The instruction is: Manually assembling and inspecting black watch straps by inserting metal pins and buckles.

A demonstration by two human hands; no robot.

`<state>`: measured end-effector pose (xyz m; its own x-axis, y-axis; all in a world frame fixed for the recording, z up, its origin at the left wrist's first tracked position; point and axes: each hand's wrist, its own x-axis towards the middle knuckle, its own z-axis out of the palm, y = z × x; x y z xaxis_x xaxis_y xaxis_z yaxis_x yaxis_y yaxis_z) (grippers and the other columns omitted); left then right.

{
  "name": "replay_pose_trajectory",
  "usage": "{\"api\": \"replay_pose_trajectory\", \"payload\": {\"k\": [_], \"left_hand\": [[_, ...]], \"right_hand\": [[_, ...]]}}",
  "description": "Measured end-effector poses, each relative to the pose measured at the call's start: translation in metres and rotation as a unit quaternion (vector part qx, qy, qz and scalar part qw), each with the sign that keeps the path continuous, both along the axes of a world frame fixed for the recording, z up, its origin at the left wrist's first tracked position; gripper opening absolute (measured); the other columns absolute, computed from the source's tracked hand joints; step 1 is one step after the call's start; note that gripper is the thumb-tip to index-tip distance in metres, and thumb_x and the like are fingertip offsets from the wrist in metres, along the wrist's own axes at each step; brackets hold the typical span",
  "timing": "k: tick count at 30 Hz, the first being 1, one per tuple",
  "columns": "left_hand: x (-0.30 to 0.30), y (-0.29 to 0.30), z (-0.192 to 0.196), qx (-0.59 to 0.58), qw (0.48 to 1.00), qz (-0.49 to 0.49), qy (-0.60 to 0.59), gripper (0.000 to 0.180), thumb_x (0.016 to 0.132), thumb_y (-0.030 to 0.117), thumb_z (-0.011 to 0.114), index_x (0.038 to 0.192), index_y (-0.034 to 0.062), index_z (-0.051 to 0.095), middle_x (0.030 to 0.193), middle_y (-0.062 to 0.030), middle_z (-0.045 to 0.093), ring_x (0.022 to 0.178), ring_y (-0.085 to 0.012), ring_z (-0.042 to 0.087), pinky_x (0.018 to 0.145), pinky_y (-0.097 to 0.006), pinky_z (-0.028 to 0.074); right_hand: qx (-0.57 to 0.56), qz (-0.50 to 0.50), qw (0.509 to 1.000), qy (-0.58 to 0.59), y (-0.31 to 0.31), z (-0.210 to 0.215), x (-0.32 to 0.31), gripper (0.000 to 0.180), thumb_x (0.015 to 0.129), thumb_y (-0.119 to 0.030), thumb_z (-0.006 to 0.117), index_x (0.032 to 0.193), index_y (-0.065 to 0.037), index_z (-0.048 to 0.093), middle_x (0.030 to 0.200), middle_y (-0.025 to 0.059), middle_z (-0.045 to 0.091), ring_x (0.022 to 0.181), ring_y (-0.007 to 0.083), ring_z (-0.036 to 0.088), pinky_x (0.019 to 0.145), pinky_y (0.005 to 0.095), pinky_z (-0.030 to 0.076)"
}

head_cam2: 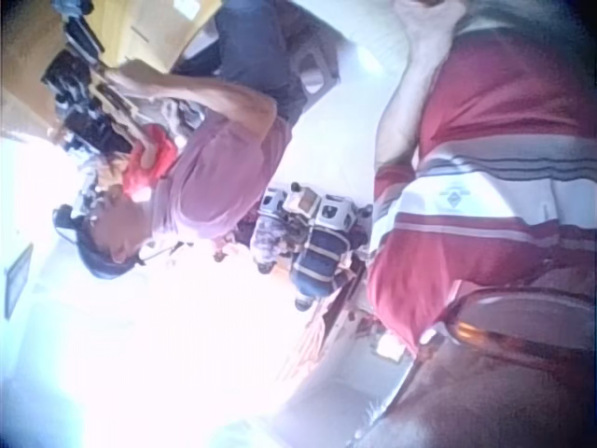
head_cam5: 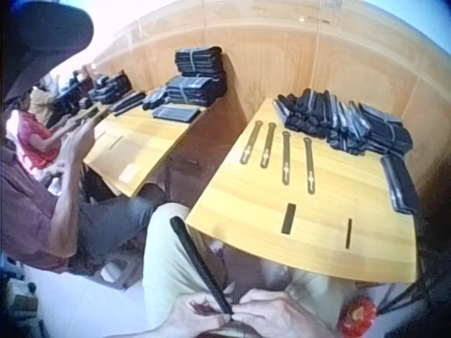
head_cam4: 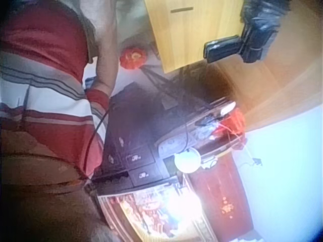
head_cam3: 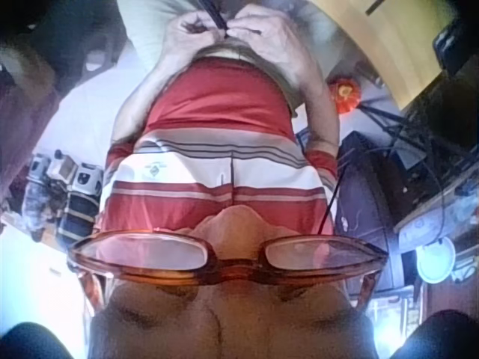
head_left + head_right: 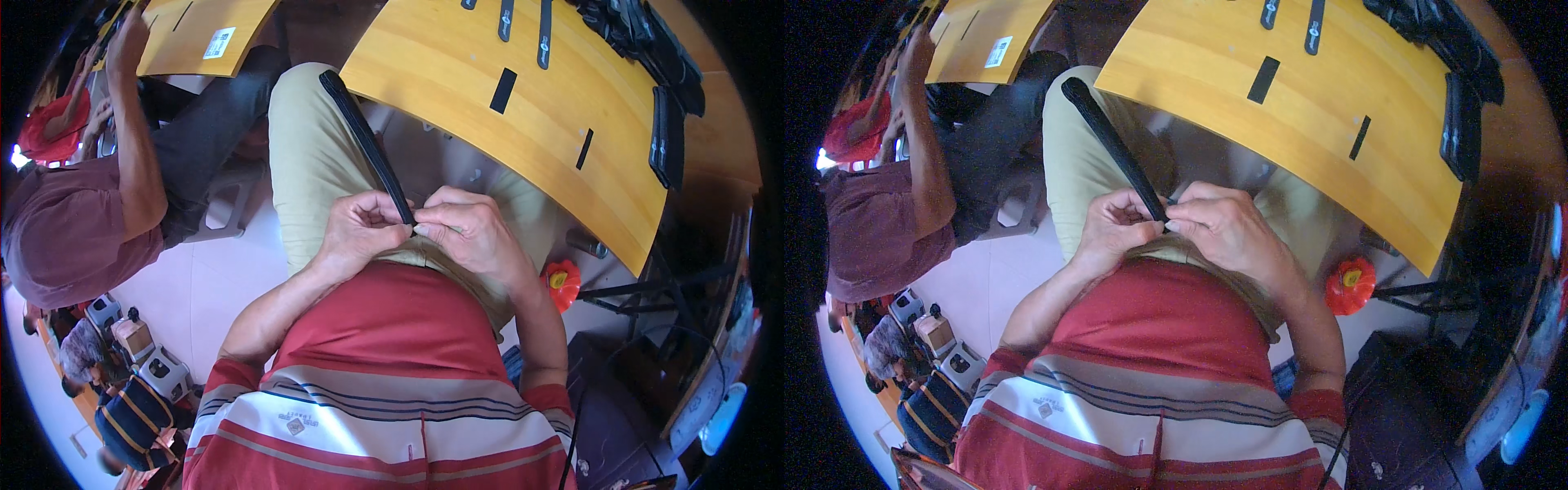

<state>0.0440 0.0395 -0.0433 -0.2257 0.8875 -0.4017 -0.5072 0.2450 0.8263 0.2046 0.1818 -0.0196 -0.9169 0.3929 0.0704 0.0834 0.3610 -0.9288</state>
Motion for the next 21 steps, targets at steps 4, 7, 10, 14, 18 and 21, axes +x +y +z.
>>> {"api": "replay_pose_trajectory", "payload": {"k": [4, 7, 10, 14, 18, 21], "left_hand": [[0.0, -0.003, -0.003, -0.004, 0.999, -0.024, 0.022, 0.018, 0.081, -0.007, 0.069, 0.097, 0.0001, 0.067, 0.1, -0.0052, 0.069, 0.088, -0.0095, 0.063, 0.08, -0.025, 0.052], [0.001, -0.003, -0.002, -0.001, 1.0, -0.012, 0.028, 0.018, 0.08, -0.008, 0.07, 0.096, -0.0007, 0.067, 0.091, -0.0037, 0.069, 0.082, -0.0072, 0.064, 0.074, -0.022, 0.054], [0.0, -0.005, -0.004, -0.003, 0.999, -0.021, 0.037, 0.018, 0.081, -0.009, 0.069, 0.097, -0.0011, 0.068, 0.092, -0.0038, 0.069, 0.083, -0.0077, 0.064, 0.076, -0.023, 0.054], [0.001, -0.007, -0.01, 0.001, 0.998, -0.018, 0.052, 0.019, 0.081, -0.009, 0.069, 0.098, -0.0015, 0.068, 0.093, -0.0041, 0.07, 0.084, -0.0082, 0.065, 0.077, -0.024, 0.055], [0.001, -0.007, -0.007, -0.013, 0.998, -0.028, 0.053, 0.019, 0.081, -0.009, 0.07, 0.099, -0.0022, 0.067, 0.093, -0.0046, 0.069, 0.084, -0.0087, 0.065, 0.078, -0.024, 0.055], [0.002, -0.009, -0.006, -0.017, 0.998, -0.033, 0.051, 0.019, 0.081, -0.008, 0.07, 0.099, -0.0025, 0.066, 0.093, -0.0049, 0.069, 0.083, -0.0086, 0.065, 0.077, -0.023, 0.055]], "right_hand": [[0.015, 0.019, 1.0, -0.002, 0.001, 0.0, -0.001, 0.014, 0.08, -0.003, 0.069, 0.093, 0.003, 0.07, 0.082, 0.0174, 0.066, 0.076, 0.0326, 0.066, 0.068, 0.0391, 0.053], [0.01, 0.026, 1.0, -0.013, -0.001, 0.0, -0.003, 0.014, 0.08, -0.005, 0.068, 0.091, 0.002, 0.07, 0.079, 0.0174, 0.065, 0.074, 0.0336, 0.066, 0.067, 0.0411, 0.052], [0.037, 0.034, 0.999, -0.005, -0.004, -0.008, -0.002, 0.012, 0.078, 0.0, 0.07, 0.089, 0.004, 0.069, 0.081, 0.016, 0.067, 0.07, 0.0292, 0.068, 0.062, 0.0353, 0.053], [0.056, 0.025, 0.998, 0.017, -0.01, -0.013, -0.003, 0.014, 0.075, 0.001, 0.067, 0.089, 0.004, 0.069, 0.078, 0.016, 0.067, 0.067, 0.0292, 0.067, 0.059, 0.0362, 0.053], [0.102, 0.02, 0.994, 0.013, -0.014, -0.025, -0.001, 0.016, 0.073, 0.002, 0.066, 0.089, 0.004, 0.069, 0.077, 0.0158, 0.067, 0.067, 0.0287, 0.067, 0.059, 0.0367, 0.053], [0.088, 0.011, 0.996, 0.032, -0.014, -0.027, -0.001, 0.014, 0.075, 0.002, 0.066, 0.088, 0.004, 0.069, 0.077, 0.0153, 0.067, 0.066, 0.0278, 0.067, 0.059, 0.0366, 0.053]]}}
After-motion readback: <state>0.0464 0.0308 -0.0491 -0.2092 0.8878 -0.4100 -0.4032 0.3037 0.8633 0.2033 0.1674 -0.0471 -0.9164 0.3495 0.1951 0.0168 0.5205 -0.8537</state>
